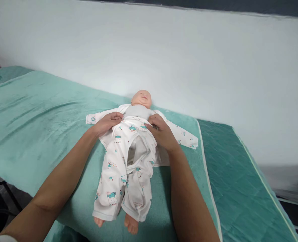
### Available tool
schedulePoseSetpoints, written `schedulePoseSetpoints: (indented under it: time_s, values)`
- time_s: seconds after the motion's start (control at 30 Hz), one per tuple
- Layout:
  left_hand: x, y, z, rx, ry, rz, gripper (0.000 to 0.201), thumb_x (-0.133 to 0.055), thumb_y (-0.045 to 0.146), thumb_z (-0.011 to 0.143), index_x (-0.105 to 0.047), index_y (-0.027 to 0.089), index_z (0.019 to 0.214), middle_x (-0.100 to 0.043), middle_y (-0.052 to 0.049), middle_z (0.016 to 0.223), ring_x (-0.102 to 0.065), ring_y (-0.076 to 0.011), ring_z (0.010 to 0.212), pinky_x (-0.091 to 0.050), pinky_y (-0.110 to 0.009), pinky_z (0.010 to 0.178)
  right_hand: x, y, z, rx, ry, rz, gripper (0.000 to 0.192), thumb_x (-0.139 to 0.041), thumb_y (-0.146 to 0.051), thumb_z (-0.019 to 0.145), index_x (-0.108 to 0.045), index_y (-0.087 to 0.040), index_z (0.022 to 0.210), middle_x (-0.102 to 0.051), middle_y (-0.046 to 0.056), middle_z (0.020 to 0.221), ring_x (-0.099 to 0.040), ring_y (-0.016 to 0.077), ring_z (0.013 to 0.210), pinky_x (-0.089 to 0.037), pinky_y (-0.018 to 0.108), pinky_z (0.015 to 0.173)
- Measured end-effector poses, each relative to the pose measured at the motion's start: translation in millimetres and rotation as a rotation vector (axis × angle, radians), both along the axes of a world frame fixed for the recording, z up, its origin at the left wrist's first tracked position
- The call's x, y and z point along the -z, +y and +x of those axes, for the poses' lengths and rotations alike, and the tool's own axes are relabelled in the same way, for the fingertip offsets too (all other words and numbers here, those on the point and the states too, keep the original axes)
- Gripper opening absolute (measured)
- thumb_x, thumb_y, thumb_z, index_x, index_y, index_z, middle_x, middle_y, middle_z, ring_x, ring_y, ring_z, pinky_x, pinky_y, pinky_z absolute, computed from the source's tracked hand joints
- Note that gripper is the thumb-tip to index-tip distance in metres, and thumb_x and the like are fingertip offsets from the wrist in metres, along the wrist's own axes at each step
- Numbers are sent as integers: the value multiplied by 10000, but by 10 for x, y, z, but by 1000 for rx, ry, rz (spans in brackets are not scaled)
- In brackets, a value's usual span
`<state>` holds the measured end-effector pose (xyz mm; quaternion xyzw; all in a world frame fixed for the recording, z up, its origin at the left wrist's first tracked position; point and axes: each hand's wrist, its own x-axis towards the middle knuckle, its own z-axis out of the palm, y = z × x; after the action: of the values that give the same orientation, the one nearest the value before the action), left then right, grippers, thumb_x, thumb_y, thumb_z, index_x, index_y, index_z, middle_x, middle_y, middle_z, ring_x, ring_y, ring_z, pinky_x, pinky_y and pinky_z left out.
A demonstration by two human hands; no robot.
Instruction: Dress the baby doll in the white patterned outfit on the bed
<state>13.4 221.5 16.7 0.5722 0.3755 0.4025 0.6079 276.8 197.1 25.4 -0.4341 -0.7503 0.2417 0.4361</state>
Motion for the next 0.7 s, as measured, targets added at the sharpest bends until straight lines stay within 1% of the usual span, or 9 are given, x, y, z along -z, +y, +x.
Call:
schedulePoseSetpoints:
  time_s: [0.07, 0.13, 0.23, 0.33, 0.4, 0.53, 0.63, 0.7]
  values:
    - [4, -6, -23, 41, 13, 45, 325, -771, 421, 739, -599, 214, 922, -462, 58, 648, -395, -92, 567, -296, -240, 563, 34, 24, -29, 26, 25, 68, 390, -624, -578, 873, -543, -244, 688, -550, 37, 897, -533, 224, 898, -424, 384, 824]
    - [32, 1, -8, 11, 35, 120, 297, -752, 397, 771, -570, 222, 928, -439, 59, 662, -390, -101, 584, -293, -247, 577, 63, 40, -47, 52, 29, 68, 369, -609, -565, 887, -554, -247, 707, -578, 38, 916, -545, 225, 907, -424, 382, 827]
    - [106, 27, 78, -139, 98, 262, 192, -678, 336, 837, -543, 212, 895, -459, 39, 718, -417, -120, 649, -314, -258, 612, 74, 46, -69, 108, 8, 3, 340, -589, -537, 903, -564, -242, 735, -598, 12, 858, -531, 198, 822, -405, 345, 755]
    - [180, 60, 175, -314, 171, 348, 137, -602, 312, 892, -517, 209, 857, -493, 26, 758, -438, -134, 704, -335, -268, 659, 58, 59, -105, 205, -22, -73, 346, -572, -535, 903, -561, -237, 728, -525, -23, 703, -457, 168, 694, -360, 312, 657]
    - [216, 90, 217, -399, 190, 347, 142, -569, 323, 918, -500, 213, 861, -500, 28, 760, -450, -139, 724, -340, -271, 683, 51, 96, -129, 242, -42, -95, 362, -567, -536, 899, -539, -234, 702, -473, -36, 647, -414, 157, 653, -329, 303, 627]
    - [249, 191, 249, -475, 170, 295, 148, -555, 328, 935, -482, 218, 868, -501, 29, 766, -471, -147, 760, -352, -275, 731, 70, 252, -141, 251, -21, -125, 370, -592, -548, 876, -536, -234, 689, -432, -45, 613, -382, 149, 628, -305, 296, 618]
    - [227, 268, 263, -500, 145, 214, 164, -554, 313, 938, -486, 207, 833, -498, 16, 781, -469, -152, 771, -356, -282, 747, 100, 377, -120, 232, 26, -171, 375, -615, -573, 854, -570, -235, 700, -461, -45, 597, -390, 152, 625, -321, 292, 617]
    - [196, 290, 271, -491, 118, 144, 194, -557, 318, 938, -482, 201, 803, -495, 10, 782, -461, -148, 755, -358, -282, 729, 119, 428, -106, 210, 75, -197, 389, -639, -586, 832, -571, -231, 688, -500, -40, 603, -406, 153, 625, -339, 290, 616]
